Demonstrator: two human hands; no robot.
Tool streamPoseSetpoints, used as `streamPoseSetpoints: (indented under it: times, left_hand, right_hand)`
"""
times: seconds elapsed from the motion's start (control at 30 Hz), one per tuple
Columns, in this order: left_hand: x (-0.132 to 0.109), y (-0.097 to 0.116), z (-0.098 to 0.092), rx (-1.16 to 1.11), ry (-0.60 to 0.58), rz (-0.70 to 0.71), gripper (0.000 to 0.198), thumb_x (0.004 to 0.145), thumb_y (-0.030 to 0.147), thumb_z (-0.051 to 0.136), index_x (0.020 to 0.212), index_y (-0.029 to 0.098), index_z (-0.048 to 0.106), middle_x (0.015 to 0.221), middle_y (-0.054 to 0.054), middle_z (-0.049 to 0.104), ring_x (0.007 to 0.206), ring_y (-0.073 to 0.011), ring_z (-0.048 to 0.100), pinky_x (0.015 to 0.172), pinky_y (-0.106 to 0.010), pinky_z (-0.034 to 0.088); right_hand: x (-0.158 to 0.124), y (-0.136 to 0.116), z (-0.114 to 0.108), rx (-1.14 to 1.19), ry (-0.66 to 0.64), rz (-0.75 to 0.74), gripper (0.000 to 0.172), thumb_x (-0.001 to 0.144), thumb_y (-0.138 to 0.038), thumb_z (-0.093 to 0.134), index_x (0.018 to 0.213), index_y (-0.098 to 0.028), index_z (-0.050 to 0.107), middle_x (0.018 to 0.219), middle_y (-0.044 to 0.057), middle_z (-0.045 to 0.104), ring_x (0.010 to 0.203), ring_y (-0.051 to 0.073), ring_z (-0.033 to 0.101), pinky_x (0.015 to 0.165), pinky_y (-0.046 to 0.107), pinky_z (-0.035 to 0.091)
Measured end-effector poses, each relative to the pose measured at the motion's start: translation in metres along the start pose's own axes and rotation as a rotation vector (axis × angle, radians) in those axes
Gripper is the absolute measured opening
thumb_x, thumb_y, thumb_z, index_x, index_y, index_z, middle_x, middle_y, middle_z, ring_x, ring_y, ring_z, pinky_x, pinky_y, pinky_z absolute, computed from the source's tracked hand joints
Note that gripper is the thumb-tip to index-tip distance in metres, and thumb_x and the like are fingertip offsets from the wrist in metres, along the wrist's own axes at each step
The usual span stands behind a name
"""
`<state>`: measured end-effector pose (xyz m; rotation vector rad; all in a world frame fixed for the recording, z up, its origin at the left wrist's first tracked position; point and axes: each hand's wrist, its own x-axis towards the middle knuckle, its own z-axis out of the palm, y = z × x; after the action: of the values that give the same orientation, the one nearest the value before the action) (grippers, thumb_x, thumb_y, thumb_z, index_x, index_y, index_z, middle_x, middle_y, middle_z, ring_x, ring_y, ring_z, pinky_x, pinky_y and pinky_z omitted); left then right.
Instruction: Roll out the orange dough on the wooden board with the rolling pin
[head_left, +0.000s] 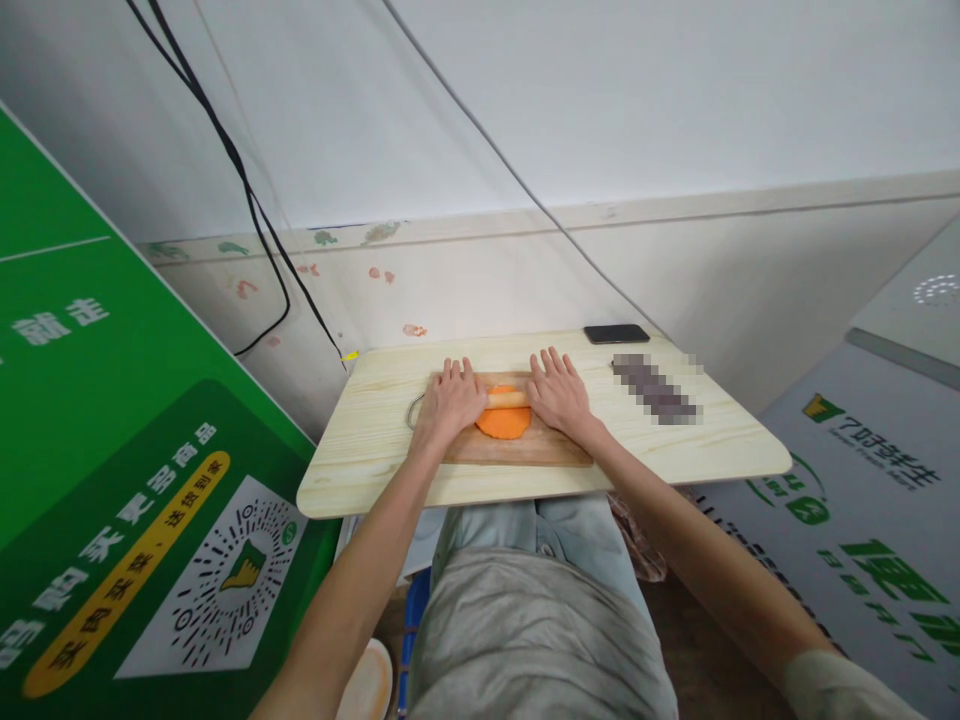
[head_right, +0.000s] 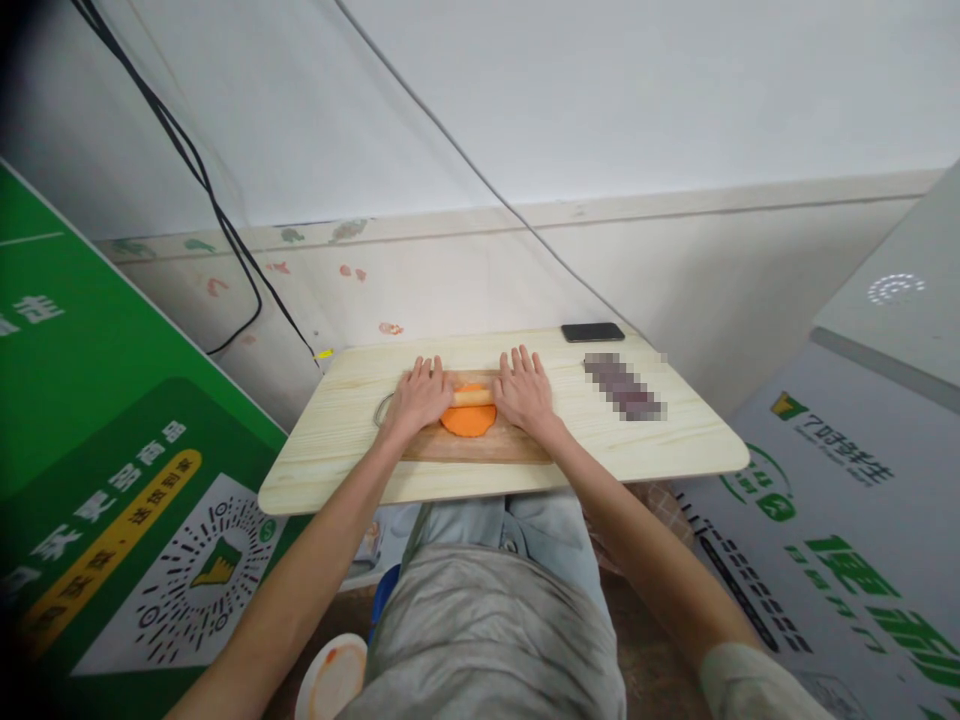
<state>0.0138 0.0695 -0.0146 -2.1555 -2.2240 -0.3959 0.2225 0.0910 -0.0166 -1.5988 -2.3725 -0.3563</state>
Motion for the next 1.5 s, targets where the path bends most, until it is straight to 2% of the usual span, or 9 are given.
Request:
streamPoseSetpoints:
  times: [0.1,0.27,0.43,0.7,0.87,1.1,1.23,1.33,1.5]
  left_hand:
    - [-0.02,0.002,0.001,0.007,0.052,0.003,0.067,0.109,0.036,0.029,0.165,0.001,0.037,0.165,-0.027,0.049,0.161,-0.038,0.037,0.129,-0.055,0.032]
    - [-0.057,0.004,0.008,-0.013,0.162,0.052,0.063,0.11,0.033,0.028,0.162,0.0,0.042,0.16,-0.026,0.056,0.158,-0.0352,0.042,0.128,-0.052,0.036]
    - [-0.088,0.007,0.016,-0.044,0.231,0.089,0.062,0.11,0.032,0.027,0.159,0.0,0.046,0.163,-0.026,0.053,0.16,-0.0355,0.04,0.131,-0.053,0.034]
    - [-0.11,0.007,0.017,-0.083,0.255,0.118,0.062,0.111,0.032,0.029,0.162,0.0,0.041,0.17,-0.025,0.043,0.165,-0.0338,0.03,0.134,-0.054,0.032]
    - [-0.117,0.006,0.018,-0.093,0.289,0.135,0.061,0.11,0.031,0.03,0.165,0.006,0.038,0.17,-0.022,0.045,0.166,-0.0322,0.029,0.134,-0.056,0.032]
    - [-0.1,0.002,0.02,-0.102,0.249,0.141,0.061,0.112,0.032,0.027,0.16,-0.003,0.044,0.167,-0.024,0.047,0.164,-0.0335,0.033,0.135,-0.052,0.029]
    - [-0.073,-0.001,0.016,-0.125,0.21,0.151,0.059,0.112,0.032,0.027,0.157,0.0,0.05,0.163,-0.021,0.054,0.161,-0.0349,0.039,0.132,-0.054,0.033]
    - [-0.051,-0.002,0.012,-0.118,0.188,0.123,0.059,0.112,0.034,0.028,0.161,0.006,0.048,0.163,-0.018,0.055,0.161,-0.0347,0.037,0.131,-0.055,0.034]
    - [-0.019,0.002,0.003,-0.103,0.119,0.041,0.06,0.112,0.037,0.032,0.162,0.009,0.047,0.162,-0.018,0.056,0.16,-0.0372,0.038,0.128,-0.058,0.034]
  right_hand:
    - [-0.017,-0.005,-0.004,-0.005,0.031,-0.007,0.064,0.108,-0.029,0.029,0.157,0.009,0.048,0.162,0.028,0.052,0.158,0.035,0.042,0.133,0.051,0.024]
    - [-0.051,-0.013,-0.013,0.024,0.059,-0.031,0.063,0.11,-0.029,0.026,0.154,0.006,0.054,0.157,0.026,0.059,0.153,0.034,0.049,0.133,0.051,0.027]
    - [-0.081,-0.016,-0.016,0.073,0.126,-0.065,0.064,0.11,-0.03,0.029,0.159,0.005,0.047,0.163,0.026,0.052,0.159,0.034,0.041,0.133,0.053,0.029]
    - [-0.107,-0.02,-0.016,0.159,0.199,-0.068,0.063,0.111,-0.032,0.032,0.168,-0.004,0.038,0.17,0.021,0.044,0.161,0.033,0.038,0.13,0.052,0.036]
    - [-0.116,-0.024,-0.018,0.156,0.206,-0.061,0.062,0.112,-0.03,0.031,0.166,-0.004,0.041,0.169,0.021,0.045,0.16,0.032,0.04,0.129,0.05,0.037]
    - [-0.097,-0.015,-0.018,0.127,0.168,-0.084,0.061,0.113,-0.034,0.029,0.159,0.001,0.05,0.164,0.023,0.051,0.156,0.031,0.046,0.128,0.048,0.038]
    - [-0.069,-0.006,-0.016,0.117,0.106,-0.11,0.064,0.114,-0.034,0.024,0.155,0.004,0.054,0.159,0.026,0.056,0.152,0.031,0.052,0.128,0.046,0.037]
    - [-0.047,-0.002,-0.015,0.1,0.052,-0.09,0.065,0.114,-0.034,0.022,0.152,0.004,0.057,0.158,0.025,0.058,0.154,0.032,0.049,0.129,0.044,0.036]
    - [-0.016,-0.002,-0.013,0.084,-0.019,-0.026,0.058,0.114,-0.033,0.026,0.155,-0.005,0.057,0.157,0.016,0.062,0.155,0.032,0.047,0.125,0.044,0.036]
